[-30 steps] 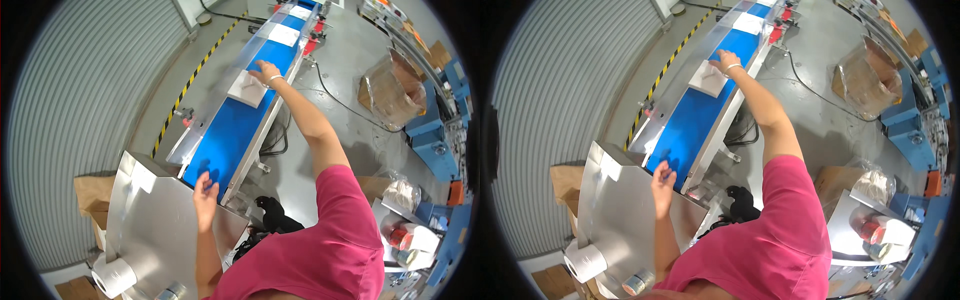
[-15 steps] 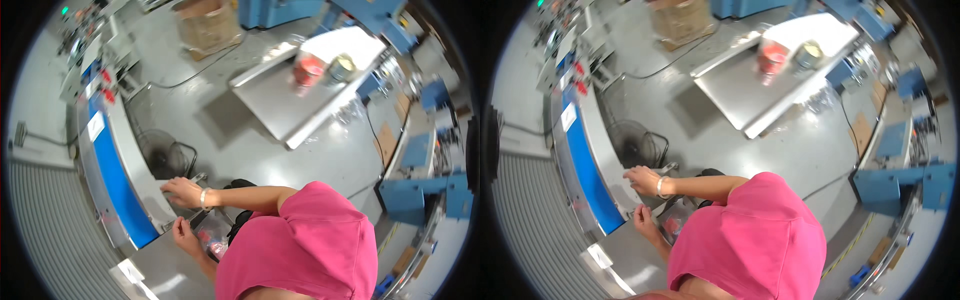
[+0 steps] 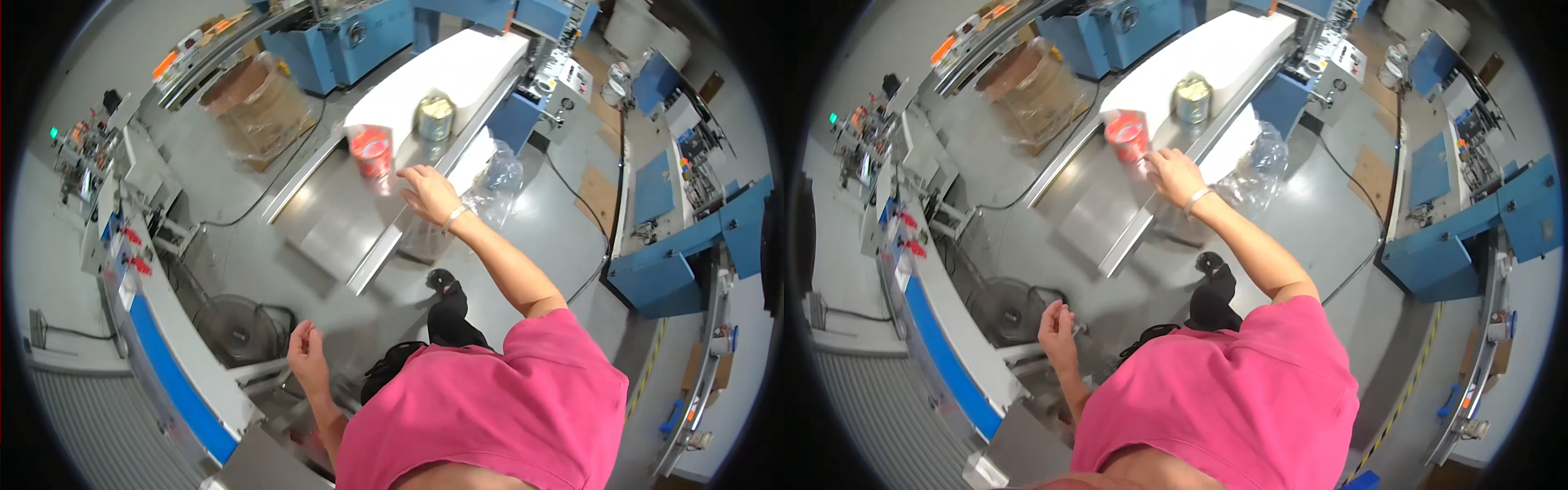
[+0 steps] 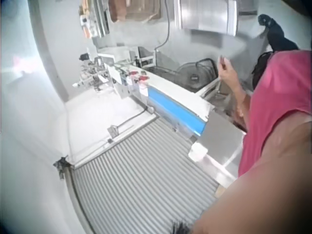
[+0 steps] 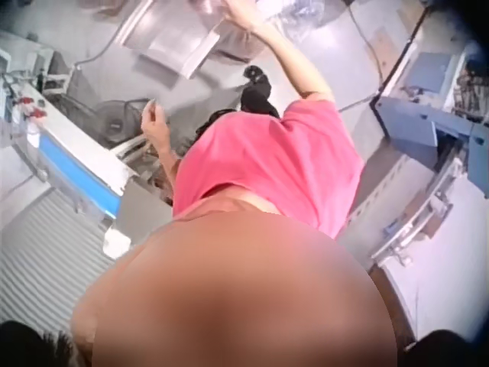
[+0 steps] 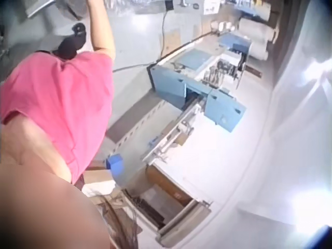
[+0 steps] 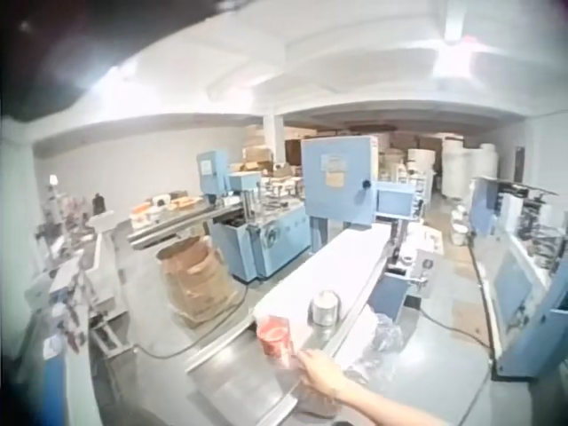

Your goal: Packing stacks of white paper products onto a conveyor belt.

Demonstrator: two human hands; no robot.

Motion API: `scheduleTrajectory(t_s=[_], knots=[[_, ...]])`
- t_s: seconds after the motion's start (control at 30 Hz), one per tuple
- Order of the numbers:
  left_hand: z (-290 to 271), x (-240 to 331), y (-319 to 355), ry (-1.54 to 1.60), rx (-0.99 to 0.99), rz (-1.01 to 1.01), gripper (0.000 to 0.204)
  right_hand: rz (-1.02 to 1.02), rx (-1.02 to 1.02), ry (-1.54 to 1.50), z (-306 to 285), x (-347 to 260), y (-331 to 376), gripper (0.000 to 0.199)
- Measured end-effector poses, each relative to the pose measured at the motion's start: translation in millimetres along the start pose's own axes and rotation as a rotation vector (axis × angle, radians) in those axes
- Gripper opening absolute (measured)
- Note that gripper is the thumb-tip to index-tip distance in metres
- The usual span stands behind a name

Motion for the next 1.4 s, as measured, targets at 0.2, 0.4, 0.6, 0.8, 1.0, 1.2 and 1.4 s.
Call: scheduleTrajectory(t_s=[0.2, 0.4, 0.6, 0.8, 1.0, 1.2, 1.4], knots=[[121.7, 33.0, -94.8, -0.029, -0.067, 0.107, 0.029, 0.0, 0.036, 0.382, 15.0, 140.6, -94.4, 0.027], [198.5, 10.1, -237.9, -0.085, 0.084, 0.238, 0.041, -0.063, -0.071, 0.428, 27.1, 187.9, -134.3, 0.063], [217.8, 14.3, -331.4, -0.179, -0.164, 0.155, 0.027, -0.37, -0.111, 0.444, 12.0, 198.8, -134.3, 0.053], [228.7, 58.6, -326.1, 0.012, -0.456, -0.089, 0.026, -0.421, -0.126, 0.395, 4.0, 216.9, -119.5, 0.069], [238.8, 78.2, -276.4, 0.417, -0.464, -0.35, 0.067, -0.591, -0.118, -0.055, -22.5, 207.2, -112.8, 0.067], [270.4, 55.5, -295.1, 0.644, -0.245, -0.31, 0.063, -0.628, -0.387, -0.219, -73.1, 213.7, -150.3, 0.024], [314.7, 81.0, -310.6, 0.669, -0.056, -0.3, 0.054, -0.558, -0.132, -0.147, -95.8, 254.4, -170.0, 0.031]])
Point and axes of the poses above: each hand's wrist, its own y-axis away from the middle knuckle, its own z-axis out of the palm, x = y × z, the point moved 1 cm from there along -y, towards the middle knuckle, and after that the axes turned 7 degrees about -x, right-handed, at the moved point
